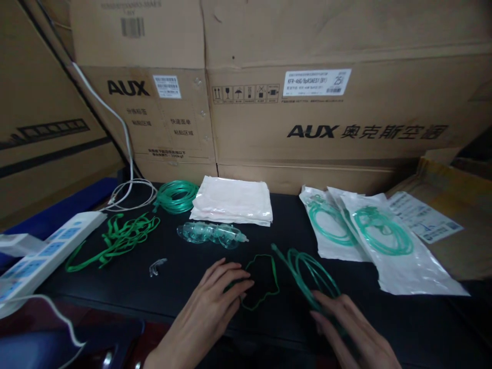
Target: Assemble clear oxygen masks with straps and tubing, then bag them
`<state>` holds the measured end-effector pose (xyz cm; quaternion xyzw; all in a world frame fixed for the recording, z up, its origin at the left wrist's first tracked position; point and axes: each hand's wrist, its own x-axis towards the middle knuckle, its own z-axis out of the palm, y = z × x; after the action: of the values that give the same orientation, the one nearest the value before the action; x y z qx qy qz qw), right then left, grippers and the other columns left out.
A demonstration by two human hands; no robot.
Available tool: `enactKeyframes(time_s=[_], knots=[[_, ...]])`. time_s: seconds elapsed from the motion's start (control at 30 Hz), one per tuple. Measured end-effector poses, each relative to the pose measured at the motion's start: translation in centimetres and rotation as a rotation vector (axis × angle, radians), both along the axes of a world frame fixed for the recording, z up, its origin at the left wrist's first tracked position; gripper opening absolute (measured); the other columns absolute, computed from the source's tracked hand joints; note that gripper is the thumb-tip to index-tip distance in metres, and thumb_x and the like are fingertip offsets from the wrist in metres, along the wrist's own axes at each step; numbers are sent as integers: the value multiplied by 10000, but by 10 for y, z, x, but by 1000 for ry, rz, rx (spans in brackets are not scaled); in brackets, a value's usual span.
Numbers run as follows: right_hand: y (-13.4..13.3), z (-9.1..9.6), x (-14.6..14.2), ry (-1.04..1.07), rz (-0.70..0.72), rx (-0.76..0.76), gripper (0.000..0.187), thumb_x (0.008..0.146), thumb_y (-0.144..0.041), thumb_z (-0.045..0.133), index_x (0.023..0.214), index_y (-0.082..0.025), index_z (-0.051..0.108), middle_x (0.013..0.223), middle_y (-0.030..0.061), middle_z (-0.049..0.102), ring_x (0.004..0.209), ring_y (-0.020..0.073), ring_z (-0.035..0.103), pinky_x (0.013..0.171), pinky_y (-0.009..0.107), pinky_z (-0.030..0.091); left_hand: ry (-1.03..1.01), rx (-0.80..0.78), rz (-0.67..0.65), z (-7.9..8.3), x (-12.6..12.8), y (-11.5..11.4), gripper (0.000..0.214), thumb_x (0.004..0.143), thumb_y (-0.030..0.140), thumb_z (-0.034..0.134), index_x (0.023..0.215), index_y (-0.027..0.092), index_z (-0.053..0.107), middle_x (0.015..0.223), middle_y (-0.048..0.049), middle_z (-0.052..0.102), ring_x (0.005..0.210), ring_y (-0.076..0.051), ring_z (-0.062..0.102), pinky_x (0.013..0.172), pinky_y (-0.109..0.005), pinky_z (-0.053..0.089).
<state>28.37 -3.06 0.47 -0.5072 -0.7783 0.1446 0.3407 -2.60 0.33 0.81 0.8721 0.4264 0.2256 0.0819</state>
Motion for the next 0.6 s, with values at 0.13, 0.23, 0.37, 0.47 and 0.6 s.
enactKeyframes(time_s=[0.13, 0.23, 0.37, 0.47, 0.6], knots=[[1, -16, -10, 142, -178, -10, 348, 1004, -466, 592, 1216, -229, 734, 889, 58, 793, 721, 183, 772, 702, 209, 632, -107, 9, 18, 10, 15, -8, 520, 857, 51, 604, 1314, 288, 681, 1349, -13, 719, 1348, -263, 595, 1179, -561, 450], [0, -31, -22, 194, -225, 0, 317, 1010, -427, 590, 1203, -210, 716, 920, 51, 800, 714, 174, 781, 707, 199, 633, -309, -44, 97, 24, 35, -13, 368, 882, 155, 599, 1207, 232, 752, 1205, -60, 786, 1136, -255, 718, 1021, -447, 588], [1, -49, -42, 135, -176, 170, 287, 1009, -335, 592, 1253, -226, 695, 1014, 79, 809, 834, 226, 805, 711, 249, 656, -483, -434, 248, 47, 67, -6, 319, 982, 426, 602, 1183, 244, 770, 964, -17, 836, 662, -171, 744, 665, -284, 596], [1, -55, -54, 71, -108, 315, 290, 1022, -290, 561, 1269, -256, 710, 1008, 85, 811, 841, 249, 794, 719, 313, 665, -449, -580, 217, 56, 83, 7, 279, 958, 405, 631, 1135, 241, 771, 879, 3, 831, 629, -170, 735, 613, -246, 516], [0, -45, -44, 19, -122, 385, 301, 993, -273, 625, 1283, -255, 704, 1124, 94, 787, 951, 258, 774, 823, 344, 646, -363, -593, 258, 50, 86, 19, 247, 970, 302, 542, 977, 210, 771, 616, 24, 735, 527, -169, 691, 618, -241, 479]])
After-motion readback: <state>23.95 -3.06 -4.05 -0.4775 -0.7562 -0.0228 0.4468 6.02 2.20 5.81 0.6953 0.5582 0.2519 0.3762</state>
